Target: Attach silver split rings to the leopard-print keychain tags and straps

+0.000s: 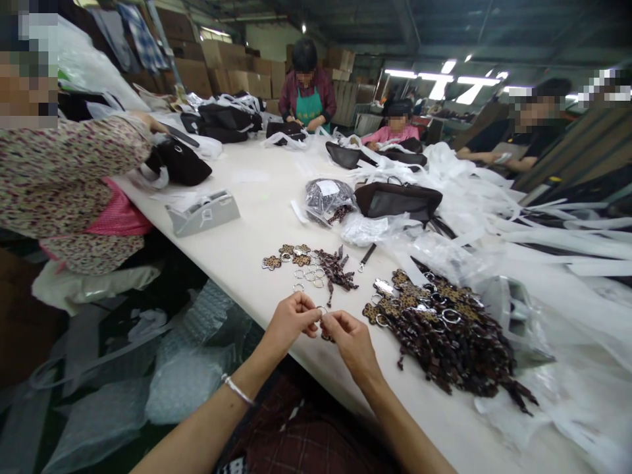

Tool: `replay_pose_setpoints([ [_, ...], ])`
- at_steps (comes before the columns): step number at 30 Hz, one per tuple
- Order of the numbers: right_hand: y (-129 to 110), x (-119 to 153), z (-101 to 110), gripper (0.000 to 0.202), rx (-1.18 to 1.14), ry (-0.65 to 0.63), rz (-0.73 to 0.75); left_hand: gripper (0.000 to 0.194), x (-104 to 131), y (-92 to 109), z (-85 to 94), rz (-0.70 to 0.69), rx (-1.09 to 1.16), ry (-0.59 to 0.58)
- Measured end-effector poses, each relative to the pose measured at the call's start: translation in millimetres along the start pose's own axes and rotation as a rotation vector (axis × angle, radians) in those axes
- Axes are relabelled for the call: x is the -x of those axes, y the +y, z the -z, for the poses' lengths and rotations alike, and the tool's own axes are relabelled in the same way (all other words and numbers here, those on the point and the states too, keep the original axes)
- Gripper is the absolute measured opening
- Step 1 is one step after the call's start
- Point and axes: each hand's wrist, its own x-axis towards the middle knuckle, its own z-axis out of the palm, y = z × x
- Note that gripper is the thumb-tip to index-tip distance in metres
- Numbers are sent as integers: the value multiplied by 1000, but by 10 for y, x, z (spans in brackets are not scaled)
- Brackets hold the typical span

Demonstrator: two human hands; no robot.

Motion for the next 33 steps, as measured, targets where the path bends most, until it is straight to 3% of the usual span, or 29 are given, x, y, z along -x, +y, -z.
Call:
replay_pose_setpoints([
  [5,-32,44,65,36,-209,-21,-91,27,125,39,-49,-57,74,-125],
  [9,-62,105,150,35,-326,-78,-198,22,184,66,54,-287,-109,-257],
  [14,-146,156,219,33,-417,-273,-307,20,227,156,173,-577,-361,-360],
  [18,-159,143,257,31,-429,-400,-350,17,254,228,222,-595,-359,-414],
  [27,-125,156,153,34,-428,-449,-388,9,298,202,231,-605,-337,-362],
  [33,-155,155,111,34,-117,-200,-166,7,343,172,200,-474,-476,-166],
])
